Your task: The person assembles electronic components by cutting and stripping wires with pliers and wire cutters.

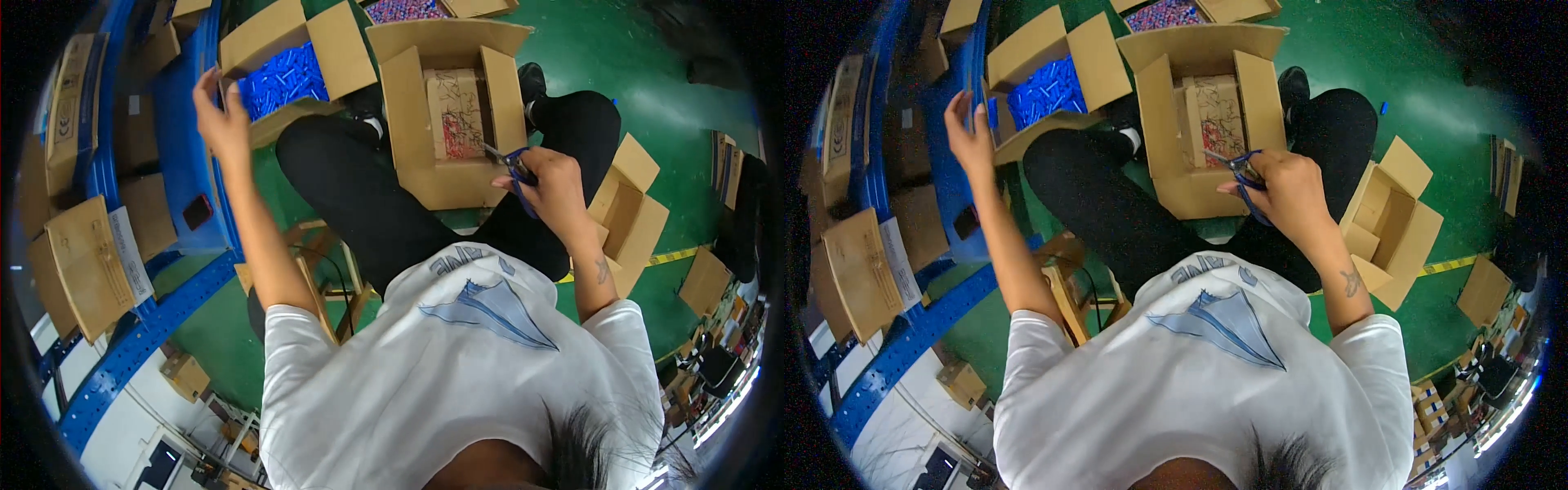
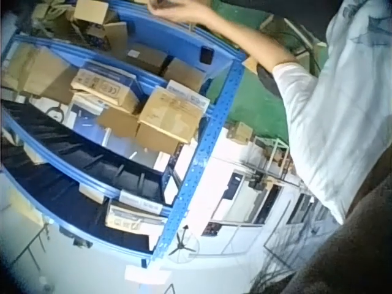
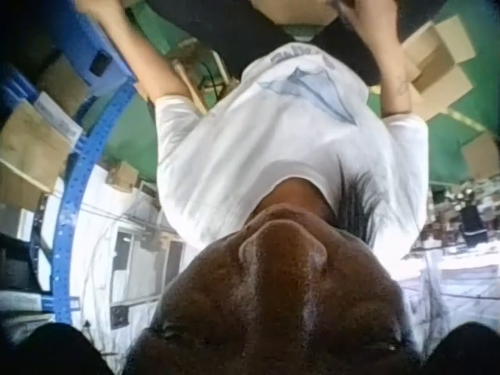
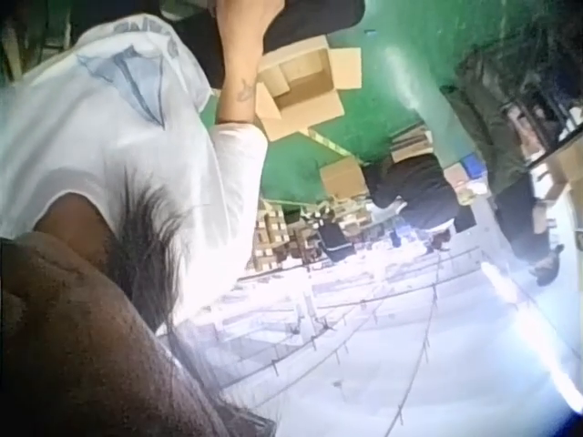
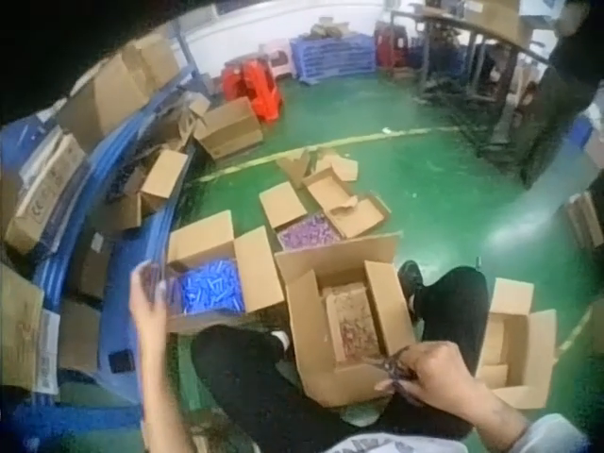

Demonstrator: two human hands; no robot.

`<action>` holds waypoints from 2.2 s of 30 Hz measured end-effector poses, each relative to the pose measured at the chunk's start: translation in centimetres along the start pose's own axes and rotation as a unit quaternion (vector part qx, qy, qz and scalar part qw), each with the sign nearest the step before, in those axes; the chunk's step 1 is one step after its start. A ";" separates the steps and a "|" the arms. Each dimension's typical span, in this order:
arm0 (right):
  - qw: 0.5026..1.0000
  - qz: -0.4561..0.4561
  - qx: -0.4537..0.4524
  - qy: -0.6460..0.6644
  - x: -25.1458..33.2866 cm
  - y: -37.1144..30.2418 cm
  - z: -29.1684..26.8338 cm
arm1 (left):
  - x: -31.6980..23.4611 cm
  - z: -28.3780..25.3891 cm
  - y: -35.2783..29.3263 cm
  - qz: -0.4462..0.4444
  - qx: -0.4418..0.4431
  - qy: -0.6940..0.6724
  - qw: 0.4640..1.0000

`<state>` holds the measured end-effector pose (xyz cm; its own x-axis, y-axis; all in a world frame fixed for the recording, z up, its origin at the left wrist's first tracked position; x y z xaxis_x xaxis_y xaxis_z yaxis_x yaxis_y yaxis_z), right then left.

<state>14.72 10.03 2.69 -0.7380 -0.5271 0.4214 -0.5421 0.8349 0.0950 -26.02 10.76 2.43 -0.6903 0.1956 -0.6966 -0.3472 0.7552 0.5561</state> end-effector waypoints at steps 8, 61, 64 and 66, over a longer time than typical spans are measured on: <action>0.960 0.070 0.086 0.257 -1.7 2.5 0.7 | 5.5 7.6 5.5 -0.057 0.163 -0.059 0.983; 0.712 0.252 -0.017 0.655 -9.9 11.6 4.3 | 7.3 37.0 15.2 -0.264 0.329 -0.241 0.874; 0.793 0.198 -0.094 0.568 -9.1 11.7 3.5 | -0.7 31.0 14.6 -0.275 0.344 -0.298 0.847; 0.857 0.164 -0.140 0.468 -9.2 11.8 2.5 | -5.1 27.4 13.1 -0.277 0.360 -0.326 0.829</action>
<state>14.09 24.34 -2.32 -0.1154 -0.0078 0.9933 -0.1525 0.9882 -0.0100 -9.69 36.81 0.85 0.0201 -0.1868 -0.9822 0.1344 0.9740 -0.1825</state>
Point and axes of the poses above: each hand's wrist, its own y-axis towards the middle knuckle, its own z-axis out of the palm, x = y × z, the point moved 2 cm from there along y, towards the middle knuckle, and after that the axes turned 14 degrees about -y, right-handed, at the moved point
